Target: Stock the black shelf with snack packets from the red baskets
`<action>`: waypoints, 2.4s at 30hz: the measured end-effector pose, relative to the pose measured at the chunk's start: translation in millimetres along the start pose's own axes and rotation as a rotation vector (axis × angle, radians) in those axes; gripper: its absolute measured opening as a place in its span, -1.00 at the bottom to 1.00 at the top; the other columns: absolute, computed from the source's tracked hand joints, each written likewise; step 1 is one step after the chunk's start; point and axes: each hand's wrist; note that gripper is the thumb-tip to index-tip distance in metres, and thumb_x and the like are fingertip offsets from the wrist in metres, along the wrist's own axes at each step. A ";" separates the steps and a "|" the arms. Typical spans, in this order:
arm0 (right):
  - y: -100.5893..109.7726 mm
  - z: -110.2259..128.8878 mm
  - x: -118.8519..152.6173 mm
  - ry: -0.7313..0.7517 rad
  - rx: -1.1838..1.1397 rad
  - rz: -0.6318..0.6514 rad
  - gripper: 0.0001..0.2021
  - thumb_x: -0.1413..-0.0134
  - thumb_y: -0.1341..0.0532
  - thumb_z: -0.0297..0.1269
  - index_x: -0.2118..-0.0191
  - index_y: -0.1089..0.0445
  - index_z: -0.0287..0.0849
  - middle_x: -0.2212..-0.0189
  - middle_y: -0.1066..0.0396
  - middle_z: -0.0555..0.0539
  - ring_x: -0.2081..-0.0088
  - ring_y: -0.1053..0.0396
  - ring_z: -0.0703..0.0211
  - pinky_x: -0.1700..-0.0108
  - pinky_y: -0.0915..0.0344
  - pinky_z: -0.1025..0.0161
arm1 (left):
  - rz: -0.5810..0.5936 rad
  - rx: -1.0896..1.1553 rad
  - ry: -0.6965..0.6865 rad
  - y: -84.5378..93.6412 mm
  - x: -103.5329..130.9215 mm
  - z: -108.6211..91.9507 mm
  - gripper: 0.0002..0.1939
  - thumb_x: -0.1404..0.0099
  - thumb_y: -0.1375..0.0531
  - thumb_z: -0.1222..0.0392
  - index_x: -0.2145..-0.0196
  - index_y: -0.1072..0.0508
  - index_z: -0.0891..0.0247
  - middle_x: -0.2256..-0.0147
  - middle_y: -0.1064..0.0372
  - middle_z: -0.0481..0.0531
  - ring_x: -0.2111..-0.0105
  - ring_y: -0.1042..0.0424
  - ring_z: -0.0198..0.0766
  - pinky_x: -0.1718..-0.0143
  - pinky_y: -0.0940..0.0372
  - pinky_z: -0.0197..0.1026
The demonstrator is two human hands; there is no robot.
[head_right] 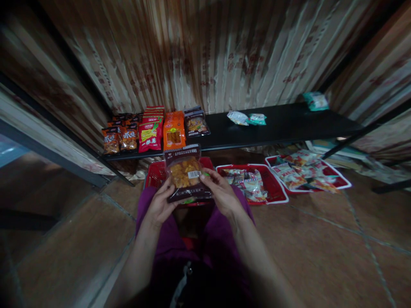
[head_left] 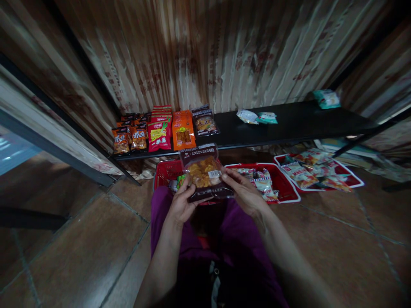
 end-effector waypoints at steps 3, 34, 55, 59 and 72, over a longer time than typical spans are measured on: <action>2.2 -6.0 10.6 -0.040 0.060 0.044 -0.62 0.31 -0.45 -0.20 0.23 -0.48 -0.05 0.28 -0.49 0.04 0.32 -0.43 0.25 0.29 -0.38 0.29 | -0.027 0.005 -0.031 1.8 -3.8 2.2 -0.44 -0.13 -0.26 0.33 -0.09 -0.32 0.12 -0.01 -0.38 0.09 -0.05 -0.34 0.00 -0.05 -0.24 0.24; 1.3 -44.0 8.6 0.744 1.012 -0.048 -0.39 -0.14 0.01 -0.37 -0.31 0.10 0.05 -0.32 0.11 0.02 -0.32 0.16 0.10 -0.28 0.05 -0.06 | -0.062 -0.188 -0.196 -14.6 -5.6 19.1 -0.34 -0.07 -0.32 0.17 -0.14 -0.27 0.08 -0.20 -0.16 0.00 -0.21 -0.13 -0.12 -0.20 -0.04 -0.08; -14.6 -35.3 18.2 0.278 0.388 0.253 -0.32 -0.12 -0.11 0.08 -0.29 0.03 -0.02 -0.31 0.05 -0.06 -0.31 0.12 0.06 -0.31 0.20 -0.01 | -0.066 -0.875 -0.392 -16.3 4.9 16.4 -0.51 -0.33 -0.01 -0.05 -0.16 -0.26 0.12 -0.25 -0.08 0.01 -0.27 0.02 -0.17 -0.28 0.10 -0.04; -12.2 -29.3 22.2 0.195 0.245 0.359 -0.34 -0.02 -0.26 -0.02 -0.23 -0.11 0.03 -0.26 -0.09 -0.03 -0.28 0.01 0.04 -0.28 0.06 0.01 | -0.122 -1.120 -0.431 -18.5 8.1 15.3 -0.51 -0.31 -0.04 0.03 -0.17 -0.24 0.16 -0.30 0.08 0.05 -0.29 0.09 -0.16 -0.27 0.09 -0.05; -7.1 -31.7 29.1 -0.048 -0.048 0.093 -0.47 0.32 -0.43 -0.24 0.07 -0.44 0.03 0.10 -0.49 -0.02 -0.09 -0.28 -0.01 -0.15 -0.14 0.03 | -0.149 -1.396 -0.540 -28.3 10.8 21.7 -0.57 -0.31 -0.01 0.18 -0.13 -0.30 0.13 -0.27 0.00 0.08 -0.24 -0.05 -0.19 -0.22 -0.05 -0.06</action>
Point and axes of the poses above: each hand's wrist, its own x-axis away from the middle knuckle, its own y-axis out of the back of the hand, z = x × y
